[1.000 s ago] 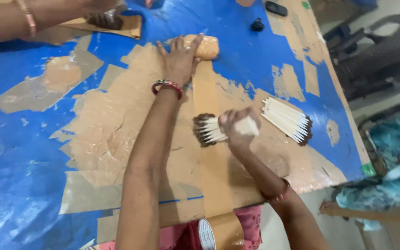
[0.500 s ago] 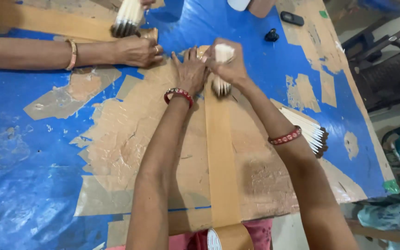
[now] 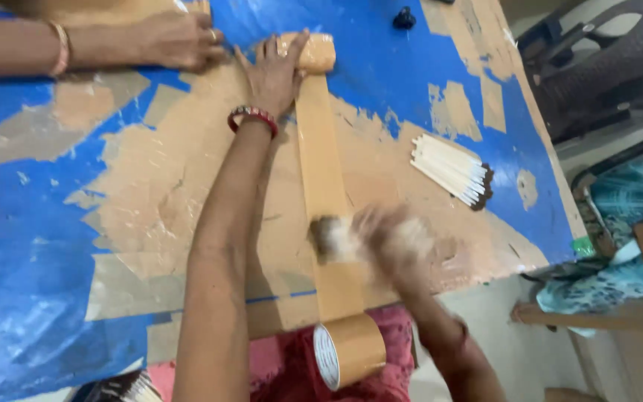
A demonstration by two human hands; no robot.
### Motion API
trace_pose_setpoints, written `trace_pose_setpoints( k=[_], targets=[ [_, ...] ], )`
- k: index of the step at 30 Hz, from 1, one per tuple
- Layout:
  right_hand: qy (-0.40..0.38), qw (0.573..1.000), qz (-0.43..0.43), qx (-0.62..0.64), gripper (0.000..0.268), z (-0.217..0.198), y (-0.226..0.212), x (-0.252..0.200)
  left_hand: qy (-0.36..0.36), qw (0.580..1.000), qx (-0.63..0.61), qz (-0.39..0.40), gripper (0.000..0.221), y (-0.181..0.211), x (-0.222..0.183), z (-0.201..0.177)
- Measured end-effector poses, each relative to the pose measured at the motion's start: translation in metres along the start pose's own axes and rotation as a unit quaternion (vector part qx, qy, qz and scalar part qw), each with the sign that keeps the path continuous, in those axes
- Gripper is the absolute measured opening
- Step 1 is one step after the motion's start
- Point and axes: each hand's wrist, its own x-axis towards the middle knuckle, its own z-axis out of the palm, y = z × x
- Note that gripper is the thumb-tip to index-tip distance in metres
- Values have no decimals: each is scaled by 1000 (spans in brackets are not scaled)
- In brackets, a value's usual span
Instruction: The recorder is assembling and taping bundles of match-like sticks together on a table.
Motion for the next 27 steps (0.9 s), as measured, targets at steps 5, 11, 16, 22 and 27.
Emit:
trace_pose_setpoints(
  k=[5,11,16,22,27],
  targets=[
    [-91,996,-6,24,26,-17,-77,-141,7,1000,11,14,70,0,2,2],
    [22,982,-30,187,32,-10,-70,-113,1,1000,10,8,73,-3,0,0],
    [-7,991,-7,132,24,-24,53,-126,-2,1000,15,-1,73,0,3,-5],
    [21,974,9,227,13,-25,103,-50,-3,1000,12,-5,72,0,3,7],
    [214,648,358,637,31,-23,111,58,-27,1000,10,-9,75,-1,11,5]
  ],
)
